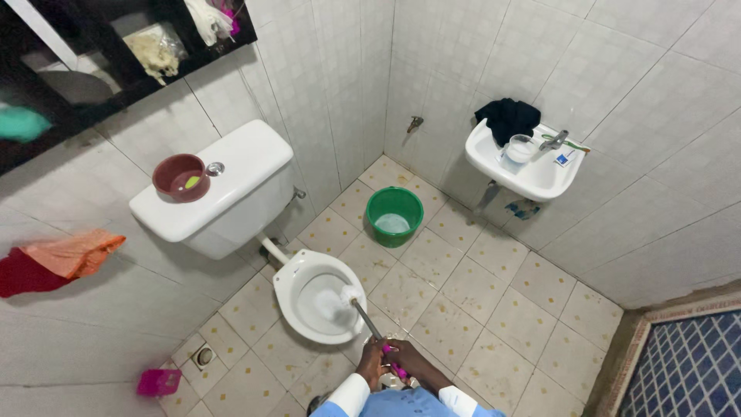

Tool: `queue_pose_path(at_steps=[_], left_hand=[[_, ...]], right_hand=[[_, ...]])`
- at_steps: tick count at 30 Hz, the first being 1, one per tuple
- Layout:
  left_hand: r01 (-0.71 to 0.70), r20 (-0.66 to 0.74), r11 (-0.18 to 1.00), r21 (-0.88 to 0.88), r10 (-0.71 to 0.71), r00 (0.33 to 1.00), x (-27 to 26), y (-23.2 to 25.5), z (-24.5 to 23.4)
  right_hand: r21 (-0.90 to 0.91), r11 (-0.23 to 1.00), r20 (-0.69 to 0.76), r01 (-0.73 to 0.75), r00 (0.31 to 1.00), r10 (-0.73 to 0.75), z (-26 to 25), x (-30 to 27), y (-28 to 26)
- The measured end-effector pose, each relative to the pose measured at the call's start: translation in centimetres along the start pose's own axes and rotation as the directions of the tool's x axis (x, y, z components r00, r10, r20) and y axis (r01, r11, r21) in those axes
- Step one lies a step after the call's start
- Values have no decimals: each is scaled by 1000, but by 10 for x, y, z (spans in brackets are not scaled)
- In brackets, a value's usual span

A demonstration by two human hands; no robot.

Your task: The person scrubs the inside of a white toilet bowl using a long-handled toilet brush. They repeatedly dip the brush into a green bucket filled with soapy water to rinse it and then continue scrubbing the bowl's interior surfaces.

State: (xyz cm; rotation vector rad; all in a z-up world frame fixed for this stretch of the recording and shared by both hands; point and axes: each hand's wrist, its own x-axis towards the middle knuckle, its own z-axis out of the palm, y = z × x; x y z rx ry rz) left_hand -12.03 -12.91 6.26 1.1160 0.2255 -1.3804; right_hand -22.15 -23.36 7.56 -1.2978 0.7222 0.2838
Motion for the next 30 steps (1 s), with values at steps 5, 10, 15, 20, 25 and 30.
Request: queue_pose_path(at_steps=[5, 10, 15, 20, 25, 30], left_hand=[[7, -32, 998, 60, -5, 999, 9, -22, 23], [66, -71, 991, 114, -59, 996, 20, -28, 29], [19, -29, 992, 125, -15, 999, 33, -21, 29], [146, -186, 977, 155, -117, 976, 56, 8, 41], [192, -42, 966, 172, -187, 981, 73, 28, 43], [242, -94, 951, 193, -227, 969, 91, 52, 45]], right_hand=[[3, 1000, -21, 14, 1000, -14, -22, -9, 13], [102, 993, 59, 53, 996, -59, -35, -20, 21], [83, 996, 36, -42, 999, 39, -39, -21, 9], [23, 980, -64, -199, 978, 200, -50, -21, -26], [-149, 961, -40, -234, 972, 231, -77, 3, -52], [-319, 913, -72, -256, 967, 246, -95, 27, -81]])
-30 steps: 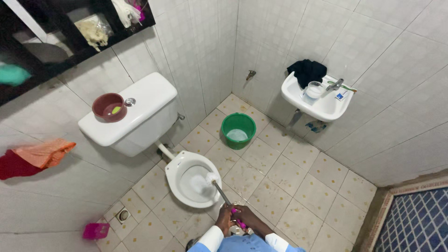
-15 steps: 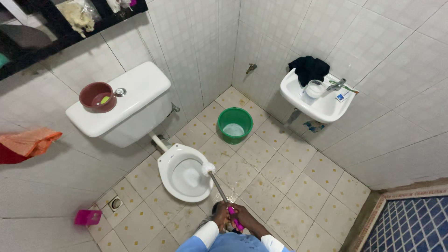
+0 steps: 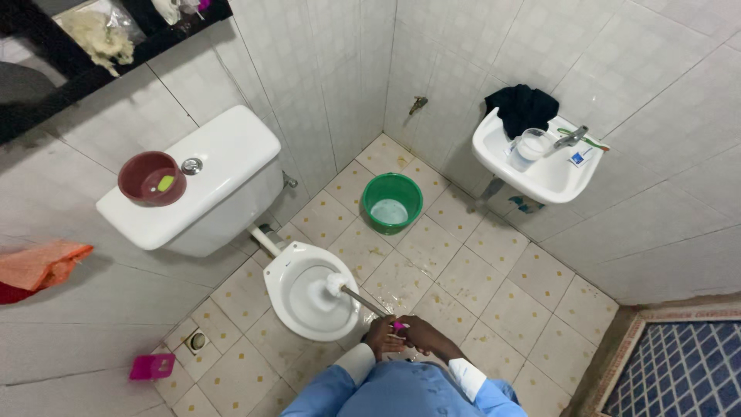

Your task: The person scrubs the inside of a white toilet bowl using a long-handled toilet brush. They repeatedly dip the brush into a green bucket filled with soapy water to rinse it and then continue scrubbing the bowl's interior surfaces.

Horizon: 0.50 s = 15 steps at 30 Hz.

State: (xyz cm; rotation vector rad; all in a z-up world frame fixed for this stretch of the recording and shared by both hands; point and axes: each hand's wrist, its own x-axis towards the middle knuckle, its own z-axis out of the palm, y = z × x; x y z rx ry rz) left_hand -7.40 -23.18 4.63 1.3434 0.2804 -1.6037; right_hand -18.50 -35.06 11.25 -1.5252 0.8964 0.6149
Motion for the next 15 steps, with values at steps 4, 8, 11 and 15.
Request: queue_pose_path(at_steps=[4, 8, 11, 15], left_hand=[[32, 54, 999, 9, -32, 998, 14, 14, -7], [-54, 33, 998, 21, 53, 998, 20, 20, -8], [-66, 79, 998, -12, 67, 995, 27, 23, -5], [-28, 61, 1000, 0, 28, 998, 40, 33, 5]], right_hand=[[22, 1000, -17, -5, 1000, 6, -5, 13, -6], [9, 1000, -31, 6, 1000, -6, -9, 29, -8], [-11, 998, -44, 56, 997, -56, -14, 46, 3], [44, 998, -13, 46, 999, -45, -32, 67, 20]])
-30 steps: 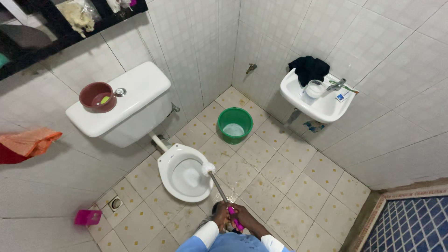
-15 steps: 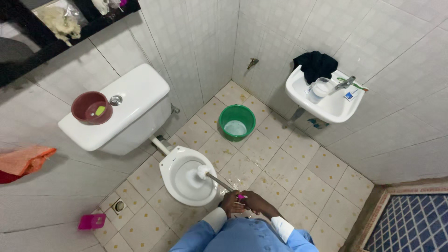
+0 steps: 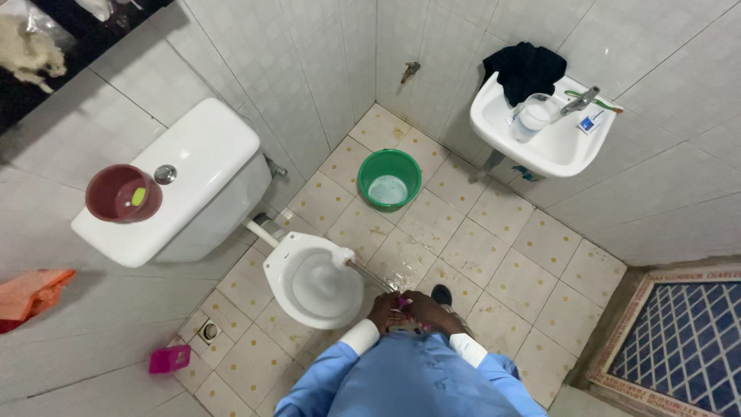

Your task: The person scrubs the inside of a white toilet bowl using a long-handled toilet brush. They repeatedly dip the brush into a green bucket filled with soapy water to rinse it and then continue scrubbing the bowl's interior surfaces.

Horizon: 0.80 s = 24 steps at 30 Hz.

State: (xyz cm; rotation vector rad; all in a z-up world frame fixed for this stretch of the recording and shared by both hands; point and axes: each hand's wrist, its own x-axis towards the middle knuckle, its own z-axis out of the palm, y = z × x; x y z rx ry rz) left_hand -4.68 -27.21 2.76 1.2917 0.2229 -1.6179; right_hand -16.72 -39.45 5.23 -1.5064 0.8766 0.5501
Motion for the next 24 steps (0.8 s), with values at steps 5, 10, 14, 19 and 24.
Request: queue_pose_path(at_steps=[5, 10, 14, 19, 24], left_hand=[[47, -27, 999, -9, -47, 999, 22, 21, 18], [29, -86, 998, -52, -34, 996, 55, 39, 58], [-9, -87, 995, -99, 0, 996, 89, 53, 97], [-183, -73, 969, -168, 173, 982, 123, 60, 151], [-146, -66, 981, -126, 138, 988, 158, 66, 183]], right_hand=[[-99, 994, -18, 39, 999, -41, -36, 21, 3], [-261, 868, 15, 421, 901, -433, -96, 33, 7], [-357, 661, 78, 660, 726, -683, -144, 45, 10], [34, 942, 50, 334, 941, -336, -201, 49, 21], [354, 898, 110, 261, 942, -317, -237, 55, 36]])
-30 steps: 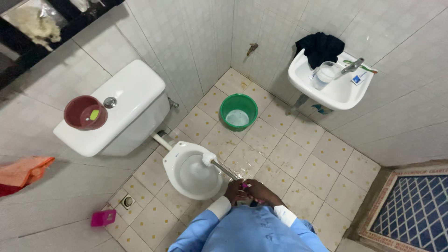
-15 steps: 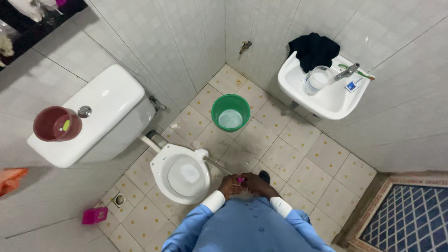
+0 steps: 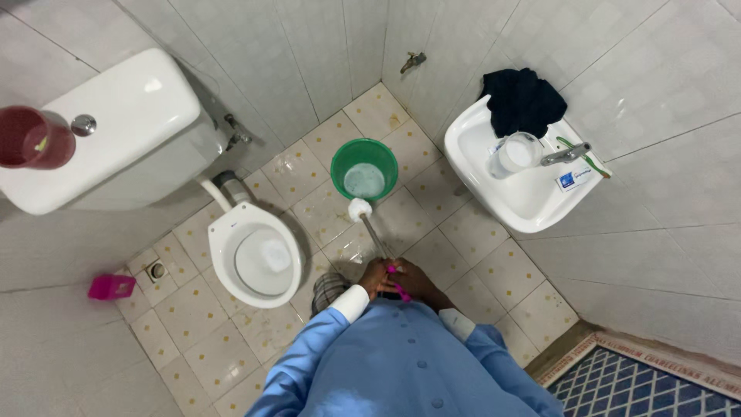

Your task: The person scrubs the inside of a white toilet bowl using a long-handled toilet brush. They repeatedly dip the brush into a green bucket filled with soapy water to rinse it and then continue scrubbing the bowl's interior surfaces.

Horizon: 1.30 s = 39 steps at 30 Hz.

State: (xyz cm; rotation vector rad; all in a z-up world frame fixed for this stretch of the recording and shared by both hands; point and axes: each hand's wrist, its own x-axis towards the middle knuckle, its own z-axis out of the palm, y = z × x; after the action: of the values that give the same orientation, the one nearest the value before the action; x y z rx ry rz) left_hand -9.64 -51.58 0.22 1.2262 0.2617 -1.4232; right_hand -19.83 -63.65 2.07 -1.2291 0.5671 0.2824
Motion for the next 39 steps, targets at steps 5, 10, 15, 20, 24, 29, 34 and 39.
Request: queue_pose_path(at_steps=[5, 10, 15, 20, 24, 29, 34, 39], left_hand=[[-41, -85, 999, -5, 40, 996, 19, 3, 15], [-91, -62, 996, 2, 91, 994, 32, 8, 11], [-48, -105, 996, 74, 56, 993, 63, 21, 11], [-2, -56, 998, 57, 5, 998, 92, 21, -1], [114, 1, 993, -31, -114, 994, 119, 24, -9], [150, -34, 988, 47, -148, 988, 166, 18, -35], [119, -52, 993, -17, -120, 991, 222, -7, -66], [-43, -71, 996, -76, 38, 997, 277, -25, -87]], right_hand=[[53, 996, -36, -70, 997, 72, -16, 8, -2], [4, 997, -115, -82, 990, 82, -19, 20, -1], [-588, 726, -18, 356, 892, -452, -24, 43, -2], [10, 975, -244, -220, 945, 216, -36, 59, 0], [333, 913, -314, -234, 886, 341, -38, 86, 8], [383, 923, -317, -41, 932, 173, -41, 127, 41], [-413, 895, -449, -168, 893, -40, -52, 173, 80], [-625, 718, -421, -307, 907, 21, -74, 231, 112]])
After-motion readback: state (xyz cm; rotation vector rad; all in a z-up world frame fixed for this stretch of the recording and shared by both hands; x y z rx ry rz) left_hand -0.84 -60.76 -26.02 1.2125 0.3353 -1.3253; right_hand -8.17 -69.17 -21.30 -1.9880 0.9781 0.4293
